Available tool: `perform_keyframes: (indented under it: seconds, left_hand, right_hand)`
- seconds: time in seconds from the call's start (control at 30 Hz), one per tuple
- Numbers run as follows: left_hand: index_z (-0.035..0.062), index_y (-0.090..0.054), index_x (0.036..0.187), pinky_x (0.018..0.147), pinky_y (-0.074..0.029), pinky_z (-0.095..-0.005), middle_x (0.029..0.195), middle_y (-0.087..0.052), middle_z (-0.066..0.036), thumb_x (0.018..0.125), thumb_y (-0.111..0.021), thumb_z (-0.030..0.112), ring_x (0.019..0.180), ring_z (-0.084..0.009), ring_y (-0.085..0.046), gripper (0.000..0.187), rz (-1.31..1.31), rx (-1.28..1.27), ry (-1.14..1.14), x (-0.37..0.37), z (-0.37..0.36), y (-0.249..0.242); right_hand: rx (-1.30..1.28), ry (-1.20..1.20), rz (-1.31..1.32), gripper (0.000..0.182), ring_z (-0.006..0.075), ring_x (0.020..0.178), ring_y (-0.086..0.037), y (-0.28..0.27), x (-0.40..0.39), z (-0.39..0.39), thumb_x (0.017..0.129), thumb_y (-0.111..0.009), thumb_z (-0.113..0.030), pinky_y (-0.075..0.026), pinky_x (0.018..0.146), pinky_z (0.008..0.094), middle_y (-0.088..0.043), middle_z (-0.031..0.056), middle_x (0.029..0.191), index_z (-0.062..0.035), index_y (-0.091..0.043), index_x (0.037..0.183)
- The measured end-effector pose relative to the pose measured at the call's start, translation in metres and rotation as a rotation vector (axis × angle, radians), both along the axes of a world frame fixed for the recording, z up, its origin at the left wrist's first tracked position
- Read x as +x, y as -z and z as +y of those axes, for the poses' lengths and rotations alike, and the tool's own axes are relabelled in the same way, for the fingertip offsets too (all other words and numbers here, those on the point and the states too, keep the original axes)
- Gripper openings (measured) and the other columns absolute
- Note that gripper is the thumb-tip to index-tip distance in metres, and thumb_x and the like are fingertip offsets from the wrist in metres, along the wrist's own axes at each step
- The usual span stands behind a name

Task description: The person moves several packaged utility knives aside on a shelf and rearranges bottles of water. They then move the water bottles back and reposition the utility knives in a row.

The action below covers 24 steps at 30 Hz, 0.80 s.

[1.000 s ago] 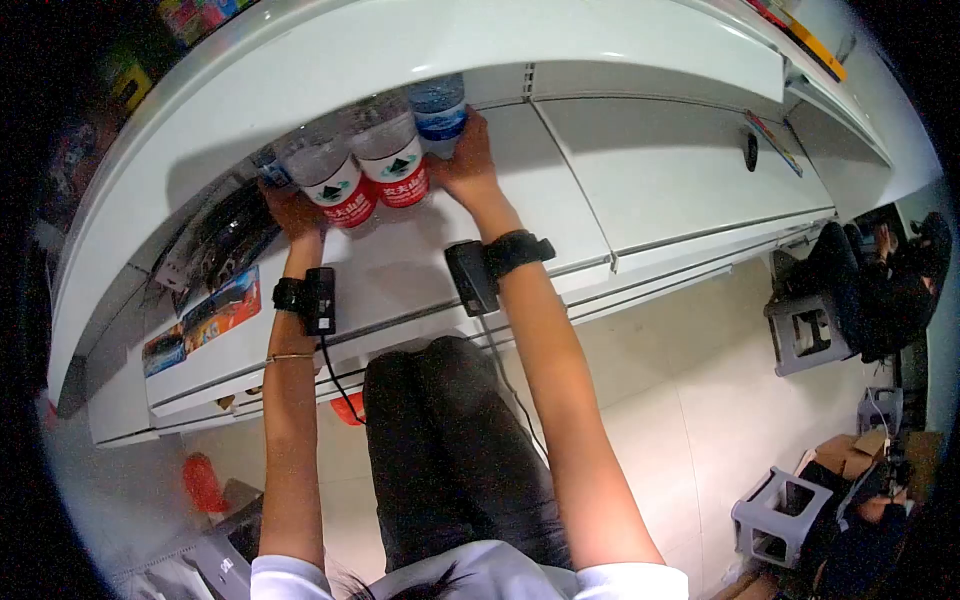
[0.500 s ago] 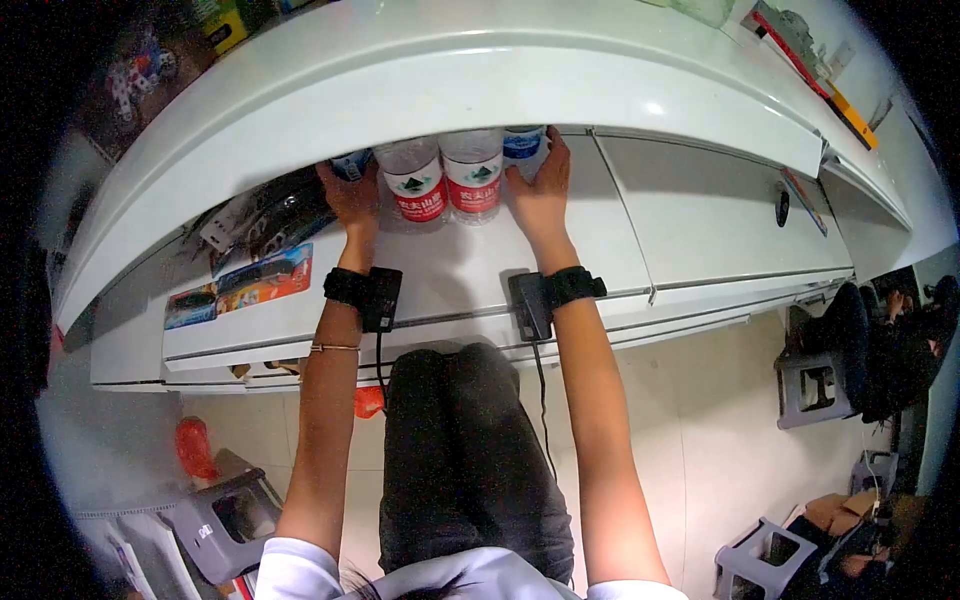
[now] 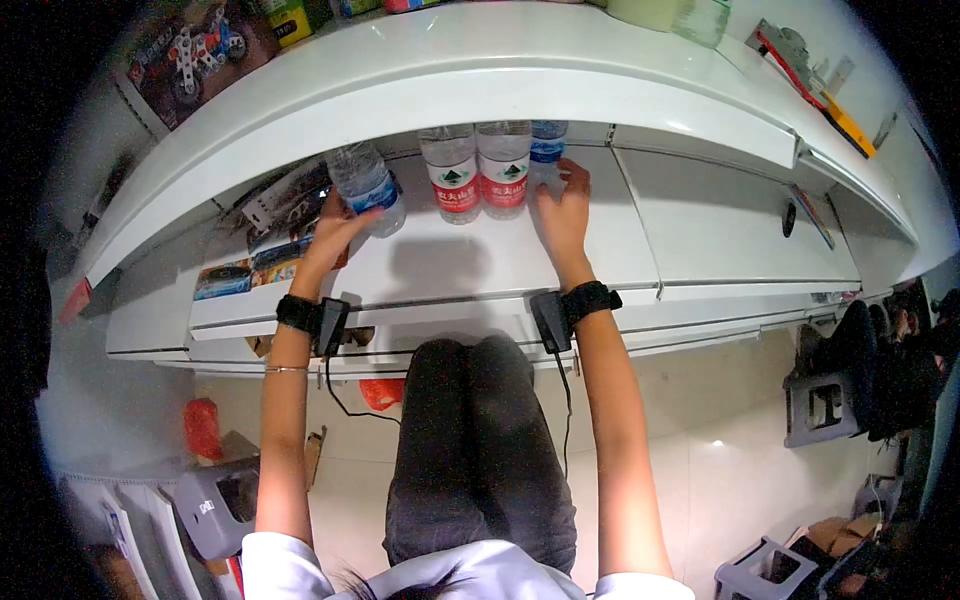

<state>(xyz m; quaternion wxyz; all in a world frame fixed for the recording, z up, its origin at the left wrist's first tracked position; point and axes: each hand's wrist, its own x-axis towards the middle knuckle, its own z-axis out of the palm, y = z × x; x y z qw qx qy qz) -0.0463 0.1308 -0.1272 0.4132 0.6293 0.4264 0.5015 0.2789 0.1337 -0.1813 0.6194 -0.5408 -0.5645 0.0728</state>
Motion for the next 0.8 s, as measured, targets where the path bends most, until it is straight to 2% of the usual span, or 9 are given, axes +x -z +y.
perform_keyframes:
  seconds: [0.03,0.07,0.2,0.23,0.37,0.4,0.5,0.67,0.8]
  left_hand:
    - [0.0006,-0.036,0.129,0.094,-0.041,-0.0305,0.121,-0.052,-0.012,0.071,-0.074,0.007,0.112,-0.0193,-0.05,0.07,0.029,-0.053,0.028,-0.009,-0.004,-0.002]
    - [0.0001,-0.036,0.129,0.095,-0.04,-0.0306,0.121,-0.052,-0.012,0.071,-0.075,0.007,0.112,-0.0191,-0.05,0.07,0.058,-0.106,0.06,-0.016,-0.007,-0.004]
    - [-0.0012,-0.038,0.125,0.096,-0.04,-0.0308,0.118,-0.054,-0.011,0.071,-0.077,0.011,0.108,-0.0175,-0.052,0.068,0.072,-0.198,0.187,-0.008,-0.034,-0.019]
    - [-0.0013,-0.039,0.125,0.095,-0.04,-0.0308,0.118,-0.054,-0.011,0.071,-0.077,0.011,0.108,-0.0173,-0.052,0.067,0.071,-0.188,0.215,-0.007,-0.037,-0.018]
    - [-0.0015,-0.041,0.123,0.093,-0.041,-0.03,0.117,-0.054,-0.01,0.073,-0.076,0.015,0.108,-0.0161,-0.052,0.063,0.141,-0.226,0.236,0.011,-0.051,-0.01]
    - [-0.0008,-0.04,0.125,0.092,-0.041,-0.0294,0.118,-0.053,-0.009,0.074,-0.074,0.016,0.108,-0.0156,-0.052,0.063,0.314,-0.25,0.193,0.023,-0.063,-0.024]
    - [0.0004,-0.038,0.127,0.092,-0.041,-0.0294,0.119,-0.052,-0.008,0.074,-0.074,0.015,0.11,-0.016,-0.05,0.065,0.136,-0.159,0.431,0.053,-0.067,-0.018]
    - [0.0015,-0.029,0.132,0.097,-0.038,-0.0318,0.126,-0.046,-0.011,0.079,-0.067,0.005,0.115,-0.019,-0.046,0.065,0.133,0.007,0.622,0.12,-0.065,-0.011]
    - [0.0014,-0.023,0.135,0.1,-0.037,-0.0354,0.13,-0.042,-0.014,0.079,-0.066,0.005,0.119,-0.0216,-0.044,0.07,0.199,0.145,0.557,0.173,-0.05,0.019]
  right_hand:
    - [0.009,-0.023,0.011,0.043,0.0298,0.102,-0.05,-0.004,0.0,-0.006,0.072,-0.057,-0.005,-0.043,0.084,0.036,-0.049,0.0177,0.114,0.0003,-0.046,0.113]
    - [0.065,0.006,0.053,0.032,0.0273,0.087,-0.057,-0.007,-0.004,-0.012,0.074,-0.054,-0.005,-0.046,0.077,0.0354,-0.056,0.0157,0.099,0.0004,-0.05,0.106]
    - [-0.127,-0.186,0.184,0.018,0.023,0.068,-0.061,-0.011,-0.01,-0.034,0.081,-0.052,-0.013,-0.047,0.064,0.0348,-0.063,0.0133,0.078,-0.0022,-0.058,0.095]
    - [-0.286,-0.225,0.101,0.02,0.0208,0.074,-0.062,-0.006,-0.01,-0.035,0.081,-0.053,-0.016,-0.047,0.064,0.0331,-0.064,0.014,0.084,-0.0025,-0.059,0.094]
    - [-0.411,-0.678,-0.197,0.024,0.0158,0.074,-0.061,-0.05,-0.036,-0.08,0.082,-0.061,-0.019,-0.047,0.063,0.0297,-0.063,0.0055,0.082,-0.0081,-0.057,0.103]
    - [-0.372,-0.801,-0.215,0.036,0.0149,0.072,-0.06,-0.055,-0.039,-0.086,0.08,-0.066,-0.019,-0.048,0.063,0.0276,-0.062,0.005,0.085,-0.012,-0.053,0.113]
    - [-0.294,-0.79,-0.192,0.048,0.0158,0.073,-0.06,-0.073,-0.048,-0.106,0.078,-0.069,-0.02,-0.048,0.063,0.0264,-0.061,0.0082,0.092,-0.0131,-0.047,0.121]
    - [-0.356,-0.486,-0.326,0.073,0.0292,0.078,-0.061,-0.071,-0.014,-0.099,0.068,-0.074,-0.045,-0.049,0.071,0.0348,-0.061,0.0164,0.1,-0.0123,-0.045,0.126]
    - [-0.319,-0.35,-0.263,0.065,0.0238,0.073,-0.063,-0.078,0.035,-0.105,0.066,-0.076,-0.042,-0.049,0.067,0.0321,-0.065,0.0148,0.092,-0.0096,-0.054,0.118]
